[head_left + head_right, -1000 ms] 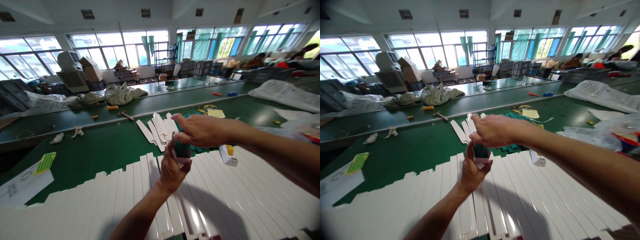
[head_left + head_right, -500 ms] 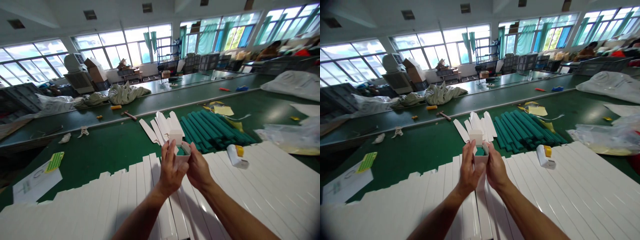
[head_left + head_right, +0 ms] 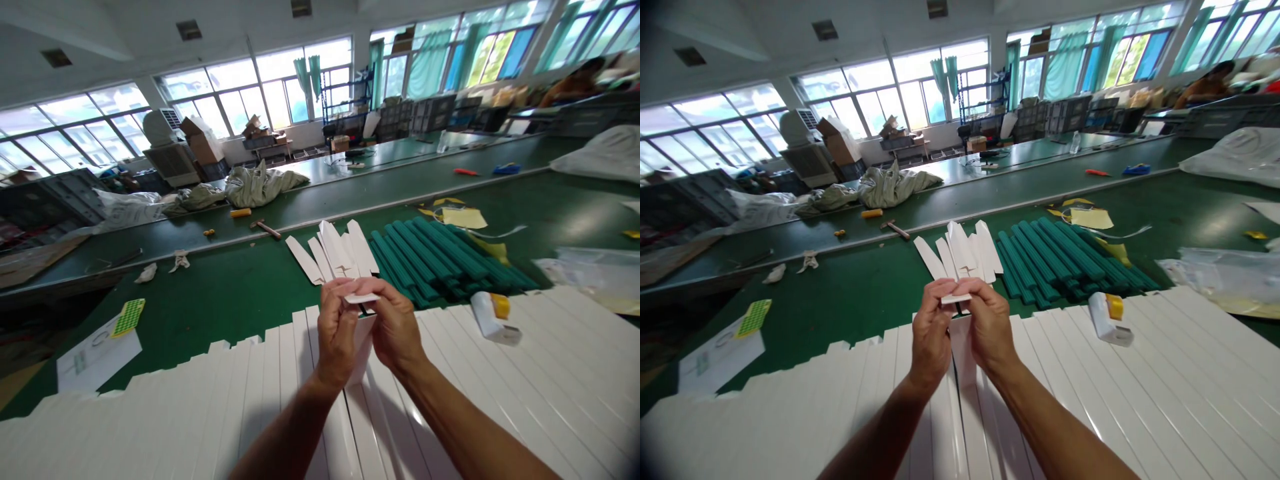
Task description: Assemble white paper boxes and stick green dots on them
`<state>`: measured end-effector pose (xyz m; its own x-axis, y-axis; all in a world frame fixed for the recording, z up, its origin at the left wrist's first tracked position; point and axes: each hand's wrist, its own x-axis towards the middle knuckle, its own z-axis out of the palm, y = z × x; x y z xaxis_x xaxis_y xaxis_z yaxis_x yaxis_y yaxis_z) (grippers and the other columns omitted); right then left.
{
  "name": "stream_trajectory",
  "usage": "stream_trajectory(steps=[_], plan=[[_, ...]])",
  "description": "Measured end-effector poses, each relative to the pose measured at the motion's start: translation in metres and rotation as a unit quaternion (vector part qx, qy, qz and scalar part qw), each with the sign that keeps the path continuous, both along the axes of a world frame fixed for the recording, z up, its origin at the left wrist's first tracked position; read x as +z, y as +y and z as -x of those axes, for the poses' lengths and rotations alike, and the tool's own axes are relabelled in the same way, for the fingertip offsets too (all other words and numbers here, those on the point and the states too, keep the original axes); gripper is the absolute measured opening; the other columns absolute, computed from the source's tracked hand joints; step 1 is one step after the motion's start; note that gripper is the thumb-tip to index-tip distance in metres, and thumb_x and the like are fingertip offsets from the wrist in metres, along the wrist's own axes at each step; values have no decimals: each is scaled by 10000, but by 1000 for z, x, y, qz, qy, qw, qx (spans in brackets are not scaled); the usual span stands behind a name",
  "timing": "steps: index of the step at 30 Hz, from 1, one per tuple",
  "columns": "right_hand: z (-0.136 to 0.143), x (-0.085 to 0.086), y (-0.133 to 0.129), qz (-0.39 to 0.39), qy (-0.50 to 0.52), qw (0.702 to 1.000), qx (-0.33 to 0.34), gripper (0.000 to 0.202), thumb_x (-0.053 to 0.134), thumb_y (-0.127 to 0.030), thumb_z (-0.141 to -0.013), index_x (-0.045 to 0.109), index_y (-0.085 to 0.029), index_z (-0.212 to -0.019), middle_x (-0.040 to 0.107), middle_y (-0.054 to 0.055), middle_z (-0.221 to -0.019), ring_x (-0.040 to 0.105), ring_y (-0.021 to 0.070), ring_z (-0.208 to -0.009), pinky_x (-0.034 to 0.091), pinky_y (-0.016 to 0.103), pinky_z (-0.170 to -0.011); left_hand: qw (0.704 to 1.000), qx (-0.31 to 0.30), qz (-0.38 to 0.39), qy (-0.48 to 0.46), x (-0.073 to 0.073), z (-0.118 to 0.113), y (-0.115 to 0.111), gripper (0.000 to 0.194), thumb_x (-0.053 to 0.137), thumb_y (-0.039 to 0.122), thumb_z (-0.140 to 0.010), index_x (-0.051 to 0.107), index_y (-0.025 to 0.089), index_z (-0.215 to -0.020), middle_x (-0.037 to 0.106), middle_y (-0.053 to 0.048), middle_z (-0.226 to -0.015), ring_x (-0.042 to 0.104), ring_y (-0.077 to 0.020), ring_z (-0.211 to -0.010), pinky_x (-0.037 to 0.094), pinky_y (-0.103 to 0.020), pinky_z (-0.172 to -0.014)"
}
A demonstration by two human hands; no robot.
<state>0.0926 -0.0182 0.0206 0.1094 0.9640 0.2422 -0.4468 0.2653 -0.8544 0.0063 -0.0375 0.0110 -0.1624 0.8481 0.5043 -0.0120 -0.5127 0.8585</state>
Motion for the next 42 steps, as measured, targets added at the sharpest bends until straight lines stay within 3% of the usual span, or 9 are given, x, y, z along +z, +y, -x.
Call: stream_trajectory(steps=[3,7,10,15,18,22,31,36,42], plan=[[5,-7,1,-41,27,998,-24,191,524,-166,-760,693,-216,-686,680,46,-891,609,236,-968,471,376,-892,999,28,-28,17,-4,3,1,322,379,298,-937,655,174,-1047,543,-107,-1154,524,-234,-1149,470,-390,-975],[4,-16,-6,-69,34,997,-24,343,399,-274,-871,726,-212,-953,694,78,-1067,597,268,-1103,438,440,-993,990,51,-98,89,-10,15,2,467,262,399,-981,631,157,-1136,546,-133,-1189,531,-246,-1158,462,-442,-987],[-3,-19,-14,-69,-13,997,8,427,366,-343,-880,656,-194,-1156,637,91,-1230,546,291,-1203,434,448,-1017,955,42,-166,244,-4,30,1,365,406,321,-955,568,159,-1239,572,-147,-1214,540,-252,-1171,481,-449,-975],[-10,-23,-17,-114,-202,972,35,563,512,-325,-829,453,-221,-1379,492,75,-1416,499,308,-1257,434,459,-1030,885,44,-224,405,16,48,2,492,488,184,-915,394,138,-1396,587,-178,-1275,532,-259,-1227,507,-435,-982],[-4,-24,-16,-153,-301,941,-15,702,614,-256,-791,330,-206,-1432,470,121,-1425,474,303,-1285,406,466,-1061,874,34,-228,427,27,52,4,419,456,160,-925,459,136,-1344,620,-165,-1227,573,-241,-1182,529,-405,-963],[4,-25,-16,-130,-358,923,-55,713,645,-250,-784,299,-205,-1406,517,150,-1370,546,289,-1219,483,437,-984,867,6,-224,446,40,56,6,350,466,144,-922,533,111,-1264,654,-150,-1131,622,-209,-1083,561,-346,-898],[5,-28,-14,-157,-386,908,-39,709,591,-171,-785,265,-202,-1413,492,171,-1388,558,283,-1209,508,420,-953,815,-43,-190,545,61,68,5,332,429,176,-947,558,78,-1237,666,-154,-1097,644,-205,-1023,577,-373,-852],[8,-28,-13,-176,-390,903,-50,700,585,-173,-786,267,-181,-1410,507,175,-1371,565,277,-1201,506,414,-960,810,-54,-173,557,65,70,7,332,407,195,-956,563,116,-1237,671,-128,-1090,649,-191,-1008,584,-362,-838],[7,-28,-13,-187,-386,902,-43,694,583,-212,-806,264,-159,-1420,512,182,-1359,569,283,-1194,519,416,-945,797,-26,-144,586,70,66,-2,335,408,203,-951,555,97,-1233,660,-138,-1082,657,-198,-980,593,-380,-824]])
